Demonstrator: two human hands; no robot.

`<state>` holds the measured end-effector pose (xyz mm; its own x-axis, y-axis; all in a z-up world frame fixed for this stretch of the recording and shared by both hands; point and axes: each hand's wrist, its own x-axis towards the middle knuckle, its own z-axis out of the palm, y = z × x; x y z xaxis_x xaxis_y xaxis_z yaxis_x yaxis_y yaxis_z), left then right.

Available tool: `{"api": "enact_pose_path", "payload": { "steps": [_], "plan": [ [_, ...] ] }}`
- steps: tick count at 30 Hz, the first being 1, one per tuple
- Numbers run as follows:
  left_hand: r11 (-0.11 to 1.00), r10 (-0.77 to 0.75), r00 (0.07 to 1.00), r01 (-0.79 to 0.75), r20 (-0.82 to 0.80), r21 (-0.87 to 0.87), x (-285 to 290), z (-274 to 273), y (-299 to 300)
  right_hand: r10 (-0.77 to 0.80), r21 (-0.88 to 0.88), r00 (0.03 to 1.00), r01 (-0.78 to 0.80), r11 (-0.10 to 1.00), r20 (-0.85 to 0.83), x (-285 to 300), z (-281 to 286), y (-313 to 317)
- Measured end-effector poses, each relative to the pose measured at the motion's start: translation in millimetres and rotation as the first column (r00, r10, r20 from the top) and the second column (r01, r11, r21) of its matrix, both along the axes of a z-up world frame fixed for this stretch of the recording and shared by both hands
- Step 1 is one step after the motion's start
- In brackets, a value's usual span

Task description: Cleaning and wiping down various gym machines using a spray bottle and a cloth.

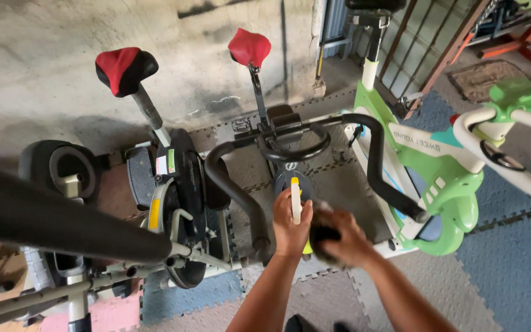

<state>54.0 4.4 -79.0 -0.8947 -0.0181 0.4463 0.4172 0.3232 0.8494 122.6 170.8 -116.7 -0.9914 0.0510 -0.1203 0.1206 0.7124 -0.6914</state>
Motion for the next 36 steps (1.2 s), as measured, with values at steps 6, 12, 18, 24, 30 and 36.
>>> {"api": "enact_pose_path", "payload": {
  "steps": [6, 12, 18, 24, 30, 36],
  "plan": [
    [0.989, 0.135, 0.973, -0.145, -0.185, -0.039, -37.0, -48.6, 41.6, -0.074, 0.305, 0.994, 0.045, 0.951, 0.084, -26.3, 87.4, -40.0],
    [0.992, 0.124, 0.992, -0.123, -0.038, 0.032, -65.2, -50.2, 65.2, -0.076, 0.356, 0.997, 0.065, 0.932, 0.018, -74.7, 47.2, -24.9],
    [0.989, 0.131, 0.983, -0.139, 0.126, 0.054, -85.9, -66.8, 64.0, -0.051, 0.316, 0.987, -0.001, 0.949, 0.155, -94.2, 73.5, -28.1],
    [0.997, -0.007, 0.999, 0.011, 0.050, -0.079, -106.3, -37.3, 51.3, -0.023, 0.331, 0.992, -0.020, 0.943, 0.126, -116.3, 53.4, -22.6],
    [0.999, -0.023, 0.940, 0.013, 0.341, 0.032, -135.3, -38.3, 58.7, -0.010, 0.356, 0.977, -0.068, 0.932, 0.213, -134.1, 86.1, -29.1],
    [0.996, 0.051, 0.944, -0.071, 0.326, 0.053, -146.9, -66.5, 64.9, 0.020, 0.389, 0.968, -0.120, 0.914, 0.250, -143.9, 81.0, -31.0]
  ]
}}
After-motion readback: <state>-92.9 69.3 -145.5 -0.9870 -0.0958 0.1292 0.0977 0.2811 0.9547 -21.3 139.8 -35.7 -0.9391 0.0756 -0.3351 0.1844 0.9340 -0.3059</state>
